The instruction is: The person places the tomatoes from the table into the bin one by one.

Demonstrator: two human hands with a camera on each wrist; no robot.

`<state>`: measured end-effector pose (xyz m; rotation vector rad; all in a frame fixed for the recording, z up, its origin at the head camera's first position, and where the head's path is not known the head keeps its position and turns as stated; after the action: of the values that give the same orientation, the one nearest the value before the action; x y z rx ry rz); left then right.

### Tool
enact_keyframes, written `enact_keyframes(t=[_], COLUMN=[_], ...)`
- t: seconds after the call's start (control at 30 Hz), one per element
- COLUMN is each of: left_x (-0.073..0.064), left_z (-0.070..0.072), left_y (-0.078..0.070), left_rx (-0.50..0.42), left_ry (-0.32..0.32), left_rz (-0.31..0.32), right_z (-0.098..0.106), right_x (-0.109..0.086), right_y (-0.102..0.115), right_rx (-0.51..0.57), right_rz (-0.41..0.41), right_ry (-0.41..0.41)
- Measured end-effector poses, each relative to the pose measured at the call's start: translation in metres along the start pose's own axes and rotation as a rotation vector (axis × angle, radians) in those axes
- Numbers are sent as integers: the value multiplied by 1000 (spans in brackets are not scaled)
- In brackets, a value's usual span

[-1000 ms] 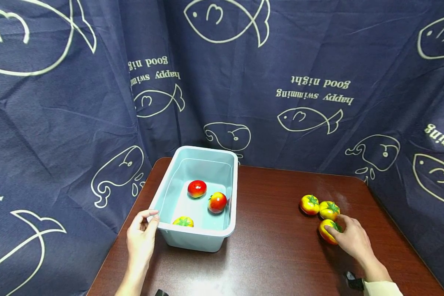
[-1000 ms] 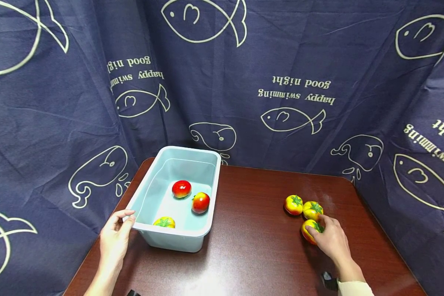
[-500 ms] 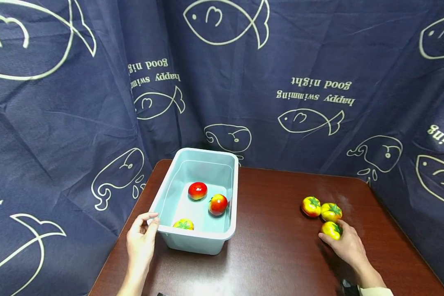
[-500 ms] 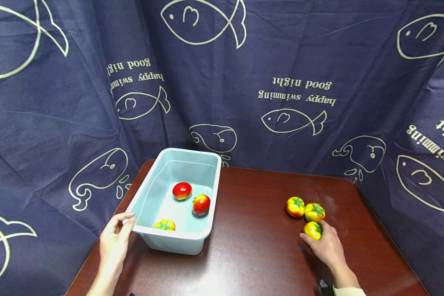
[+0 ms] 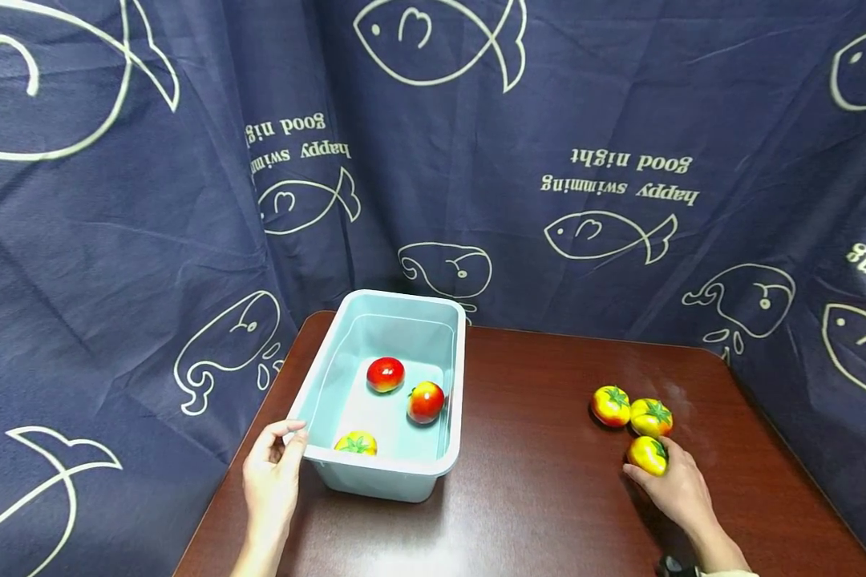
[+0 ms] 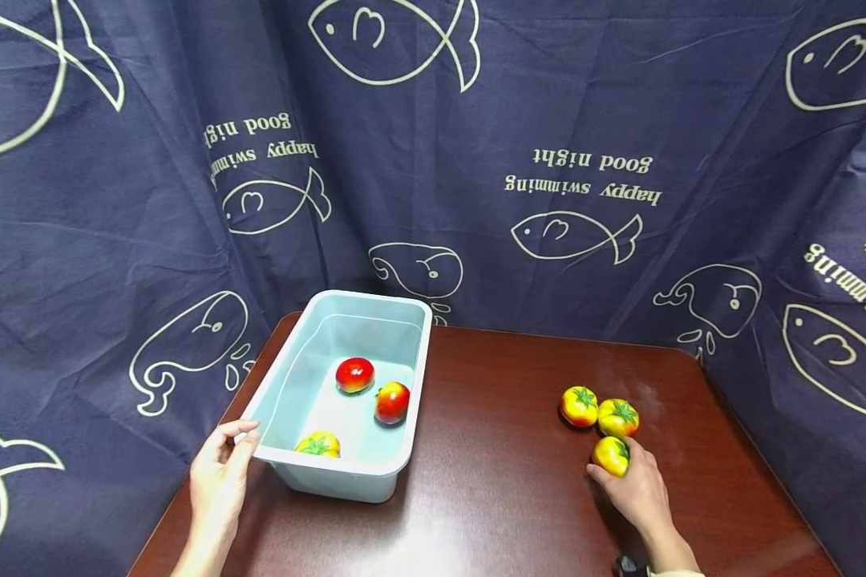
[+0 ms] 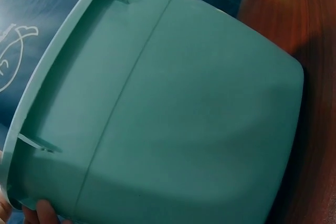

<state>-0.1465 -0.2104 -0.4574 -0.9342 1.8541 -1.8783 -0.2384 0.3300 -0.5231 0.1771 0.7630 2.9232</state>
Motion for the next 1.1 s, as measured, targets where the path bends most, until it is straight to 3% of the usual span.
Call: enact_keyframes(t=[0.27, 0.47, 0.77, 1.1], left_x=[0, -2, -4, -2], left_z=[-1, -3, -3, -6], left_y=[7, 9, 16, 18], left_rx=[-34, -51, 15, 39], left_ry=[-22, -33, -53, -75], left_rz=[-76, -141, -317, -348], right_z=[5, 15, 33, 35], right_x=[2, 4, 10, 18], right_y=[7, 31, 108, 215], right_rx=[21, 72, 156, 270], right_rz=[-41, 62, 254, 562], right_ry=[-53, -184, -278, -239])
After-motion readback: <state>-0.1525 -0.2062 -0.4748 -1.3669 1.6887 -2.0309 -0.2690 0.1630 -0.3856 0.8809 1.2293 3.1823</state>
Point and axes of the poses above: each hand's wrist, its own x-axis towards the middle knuckle, its own z-axis out of the back of the hand, y = z × x, the point moved 1 cm from there along x, towards the middle knuckle
